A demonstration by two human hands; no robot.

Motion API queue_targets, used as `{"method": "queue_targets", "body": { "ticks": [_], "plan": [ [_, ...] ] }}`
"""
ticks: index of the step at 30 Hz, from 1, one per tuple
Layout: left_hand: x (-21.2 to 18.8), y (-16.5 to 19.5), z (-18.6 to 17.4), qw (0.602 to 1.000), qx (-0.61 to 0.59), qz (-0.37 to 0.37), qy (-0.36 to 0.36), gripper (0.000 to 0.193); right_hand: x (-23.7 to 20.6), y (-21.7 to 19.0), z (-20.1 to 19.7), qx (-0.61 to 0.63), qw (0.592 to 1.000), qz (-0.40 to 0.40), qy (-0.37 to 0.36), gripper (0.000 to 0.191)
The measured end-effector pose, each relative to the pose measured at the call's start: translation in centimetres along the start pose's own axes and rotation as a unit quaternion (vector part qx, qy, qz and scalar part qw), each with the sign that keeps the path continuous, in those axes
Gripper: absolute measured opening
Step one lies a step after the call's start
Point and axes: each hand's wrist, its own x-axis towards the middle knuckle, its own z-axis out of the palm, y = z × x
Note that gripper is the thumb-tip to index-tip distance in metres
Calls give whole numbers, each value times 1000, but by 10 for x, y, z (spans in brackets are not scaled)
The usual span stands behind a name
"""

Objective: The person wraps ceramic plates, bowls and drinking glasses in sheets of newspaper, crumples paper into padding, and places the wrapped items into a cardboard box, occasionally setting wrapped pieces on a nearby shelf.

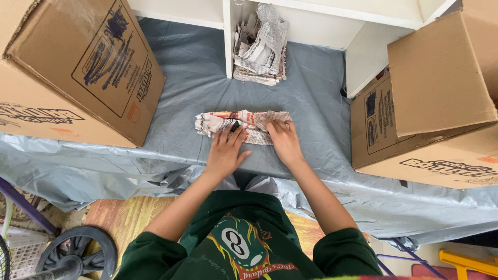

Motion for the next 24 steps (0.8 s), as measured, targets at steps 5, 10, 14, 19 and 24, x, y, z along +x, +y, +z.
{"method": "queue_targets", "body": {
  "ticks": [5,10,14,19,24],
  "plan": [
    [-3,-33,0,998,27,-50,-15,51,-1,-5,-8,-4,1000,-13,-4,31],
    [-2,-52,-15,996,81,20,-25,13,6,-38,-31,23,991,73,-110,69],
    [-2,-22,-29,996,30,43,-74,8,13,-59,-46,82,994,25,-60,85],
    [12,0,-59,954,-149,-7,-259,29,8,-54,-38,190,974,-85,-90,61],
    [56,-21,-43,940,-311,58,-131,49,-8,-36,-6,295,946,-81,-109,42]
  ]
}}
